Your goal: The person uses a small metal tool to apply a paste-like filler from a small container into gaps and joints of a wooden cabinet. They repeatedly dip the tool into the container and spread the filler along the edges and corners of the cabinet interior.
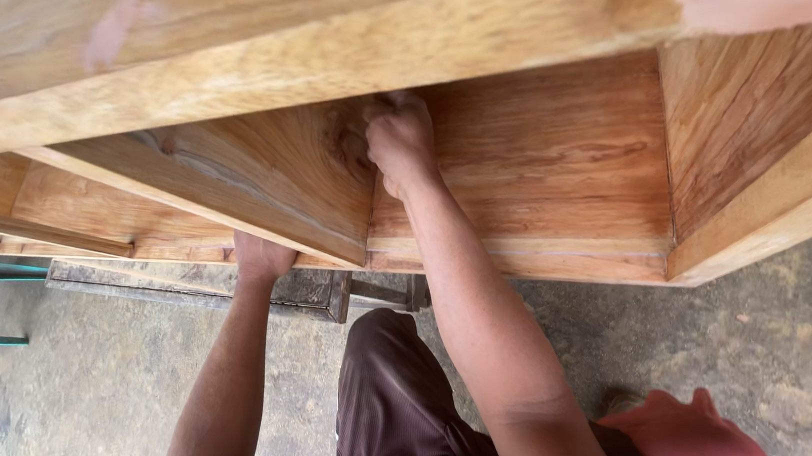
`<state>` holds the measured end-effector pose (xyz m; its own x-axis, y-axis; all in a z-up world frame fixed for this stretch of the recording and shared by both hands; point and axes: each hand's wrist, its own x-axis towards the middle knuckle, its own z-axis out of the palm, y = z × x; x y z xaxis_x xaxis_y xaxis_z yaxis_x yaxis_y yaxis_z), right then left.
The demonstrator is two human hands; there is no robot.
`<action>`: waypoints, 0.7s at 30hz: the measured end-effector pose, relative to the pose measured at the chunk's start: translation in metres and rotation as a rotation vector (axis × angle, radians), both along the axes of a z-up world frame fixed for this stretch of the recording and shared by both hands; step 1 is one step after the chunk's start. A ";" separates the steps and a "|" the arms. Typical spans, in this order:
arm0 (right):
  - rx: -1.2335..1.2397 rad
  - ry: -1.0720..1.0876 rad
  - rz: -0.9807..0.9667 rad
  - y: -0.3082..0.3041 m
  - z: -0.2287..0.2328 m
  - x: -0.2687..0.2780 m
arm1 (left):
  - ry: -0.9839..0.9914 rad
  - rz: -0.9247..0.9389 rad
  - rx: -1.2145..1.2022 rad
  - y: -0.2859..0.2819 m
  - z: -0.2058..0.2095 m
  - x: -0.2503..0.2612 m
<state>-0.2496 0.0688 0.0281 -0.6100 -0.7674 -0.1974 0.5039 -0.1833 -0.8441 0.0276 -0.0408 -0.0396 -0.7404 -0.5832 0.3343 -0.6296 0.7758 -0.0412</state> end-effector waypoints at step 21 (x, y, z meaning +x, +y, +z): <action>0.041 0.177 0.019 -0.005 0.001 -0.002 | -0.027 0.064 0.056 0.009 -0.002 0.004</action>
